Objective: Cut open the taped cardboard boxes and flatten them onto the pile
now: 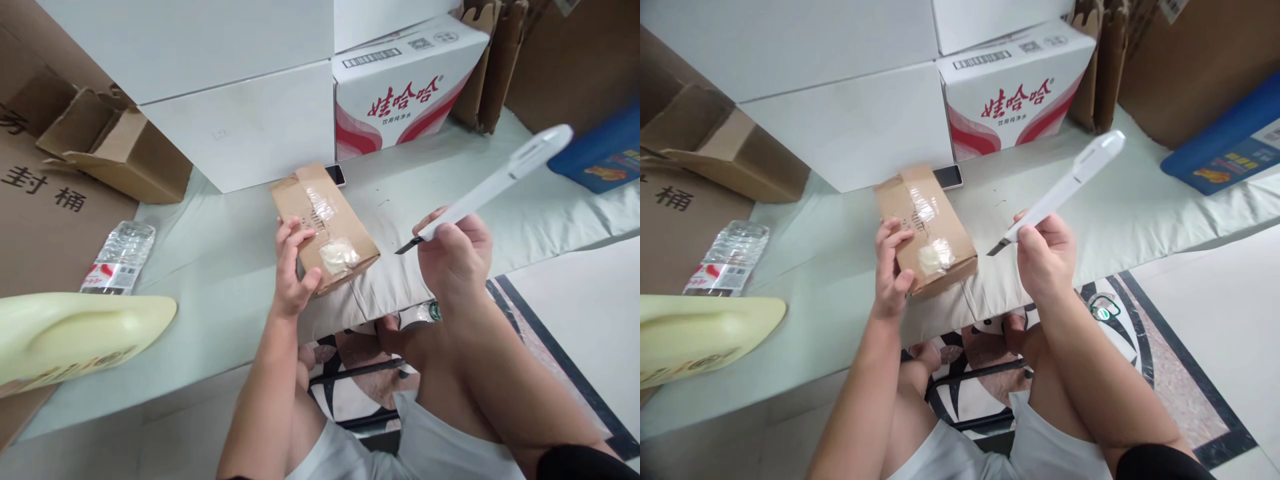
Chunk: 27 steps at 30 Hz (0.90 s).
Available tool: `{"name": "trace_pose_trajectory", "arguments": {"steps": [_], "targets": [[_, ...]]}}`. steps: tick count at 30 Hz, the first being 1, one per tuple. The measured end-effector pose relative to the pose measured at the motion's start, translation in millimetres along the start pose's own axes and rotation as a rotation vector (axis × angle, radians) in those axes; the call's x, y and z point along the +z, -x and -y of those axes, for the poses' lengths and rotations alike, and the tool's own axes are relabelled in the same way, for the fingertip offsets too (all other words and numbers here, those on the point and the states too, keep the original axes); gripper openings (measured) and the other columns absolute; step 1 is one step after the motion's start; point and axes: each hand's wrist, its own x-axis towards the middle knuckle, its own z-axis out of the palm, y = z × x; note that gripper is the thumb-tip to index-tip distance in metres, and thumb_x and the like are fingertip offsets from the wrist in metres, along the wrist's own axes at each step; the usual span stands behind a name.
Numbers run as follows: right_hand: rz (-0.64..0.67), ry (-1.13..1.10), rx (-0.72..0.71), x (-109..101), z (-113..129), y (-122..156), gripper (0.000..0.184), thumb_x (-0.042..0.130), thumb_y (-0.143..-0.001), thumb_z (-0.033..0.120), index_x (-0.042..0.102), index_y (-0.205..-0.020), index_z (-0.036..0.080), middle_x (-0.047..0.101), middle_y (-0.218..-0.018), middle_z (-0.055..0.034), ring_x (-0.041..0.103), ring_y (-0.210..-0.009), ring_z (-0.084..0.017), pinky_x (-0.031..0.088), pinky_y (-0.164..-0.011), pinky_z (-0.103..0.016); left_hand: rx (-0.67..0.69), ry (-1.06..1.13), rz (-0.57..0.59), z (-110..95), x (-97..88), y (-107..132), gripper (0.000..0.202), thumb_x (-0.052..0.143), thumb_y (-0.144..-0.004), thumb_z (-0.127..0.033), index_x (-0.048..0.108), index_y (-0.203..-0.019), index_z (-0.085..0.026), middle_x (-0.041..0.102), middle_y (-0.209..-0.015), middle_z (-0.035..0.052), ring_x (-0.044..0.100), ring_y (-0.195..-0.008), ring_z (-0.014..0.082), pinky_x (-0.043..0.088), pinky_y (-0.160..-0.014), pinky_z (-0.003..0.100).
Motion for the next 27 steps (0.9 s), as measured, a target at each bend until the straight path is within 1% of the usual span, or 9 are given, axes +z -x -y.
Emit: {"name": "trace_pose_trajectory", "arguments": {"steps": [3,6,8,10,14,17,21,23,27], "targets": [[0.144,-0.056,-0.098,5,11,4,0.034,0.077,-0.082,0.047,0.053,-0.073,0.024,0.048,-0.063,0.0041,0.046,-0.055,-0.011,0.041,-0.054,-0.028,0.029,0.033,0.071,-3,7.5,1,0.064,0.053,-0.092,-0.075,0.057,-0.136,-0.028,0.048,-0.153,0.0156,0.035,-0.156,0.0384,0.022,-0.131,0.064],[0.199,0.074,-0.145,9,17,12,0.044,0.074,-0.086,0.050,0.042,-0.070,0.025,0.042,-0.057,0.0052,0.040,-0.049,-0.011,0.035,-0.049,-0.029,0.028,0.033,0.079,-7,10.7,4,0.060,0.053,-0.095,-0.071,0.057,-0.138,-0.028,0.048,-0.152,0.0157,0.040,-0.153,0.0369,0.022,-0.131,0.063],[0.164,0.213,-0.128,11,20,18,0.040,0.071,-0.090,0.053,0.047,-0.073,0.025,0.046,-0.057,0.0046,0.040,-0.048,-0.011,0.034,-0.048,-0.029,0.032,0.020,0.064,-9,11.2,5,0.058,0.051,-0.097,-0.069,0.057,-0.138,-0.028,0.048,-0.152,0.0157,0.044,-0.150,0.0359,0.024,-0.130,0.063],[0.157,0.347,-0.081,14,24,22,0.036,0.066,-0.093,0.057,0.061,-0.079,0.025,0.049,-0.055,0.0037,0.043,-0.046,-0.011,0.036,-0.047,-0.029,0.042,0.011,0.049,-11,11.3,6,0.056,0.051,-0.098,-0.067,0.057,-0.138,-0.028,0.049,-0.152,0.0153,0.047,-0.148,0.0353,0.024,-0.130,0.063],[0.278,0.494,0.005,19,34,25,0.041,0.068,-0.092,0.061,0.076,-0.081,0.022,0.061,-0.056,0.0004,0.054,-0.049,-0.012,0.045,-0.051,-0.029,0.046,-0.009,0.050,-14,10.3,4,0.052,0.052,-0.099,-0.063,0.058,-0.136,-0.027,0.051,-0.149,0.0151,0.049,-0.147,0.0348,0.027,-0.130,0.062],[0.307,0.597,0.015,23,39,26,0.029,0.073,-0.089,0.049,0.077,-0.085,0.021,0.070,-0.064,-0.0010,0.061,-0.054,-0.013,0.048,-0.054,-0.027,0.020,-0.020,0.064,-17,9.0,5,0.053,0.051,-0.099,-0.064,0.057,-0.137,-0.027,0.049,-0.151,0.0153,0.045,-0.149,0.0358,0.029,-0.129,0.063],[0.257,0.770,-0.101,29,35,31,0.021,0.066,-0.091,0.036,0.077,-0.082,0.021,0.073,-0.067,-0.0016,0.065,-0.057,-0.014,0.048,-0.058,-0.027,0.013,0.044,0.075,-24,10.2,10,0.045,0.049,-0.104,-0.055,0.055,-0.142,-0.031,0.041,-0.158,0.0128,0.037,-0.156,0.0325,0.027,-0.131,0.061],[0.241,0.849,-0.157,31,32,32,0.020,0.066,-0.090,0.035,0.078,-0.081,0.022,0.075,-0.070,-0.0024,0.066,-0.060,-0.015,0.048,-0.060,-0.027,0.026,0.058,0.084,-28,12.1,13,0.034,0.044,-0.107,-0.046,0.065,-0.130,-0.032,0.036,-0.161,0.0088,0.031,-0.159,0.0313,0.022,-0.133,0.061],[0.292,0.872,-0.161,34,30,31,0.021,0.064,-0.090,0.034,0.076,-0.077,0.021,0.073,-0.066,-0.0020,0.063,-0.056,-0.013,0.045,-0.057,-0.026,0.014,0.023,0.081,-33,15.4,17,0.039,0.037,-0.109,-0.041,0.074,-0.112,-0.029,0.035,-0.158,0.0062,0.027,-0.160,0.0317,0.019,-0.134,0.061]]}}
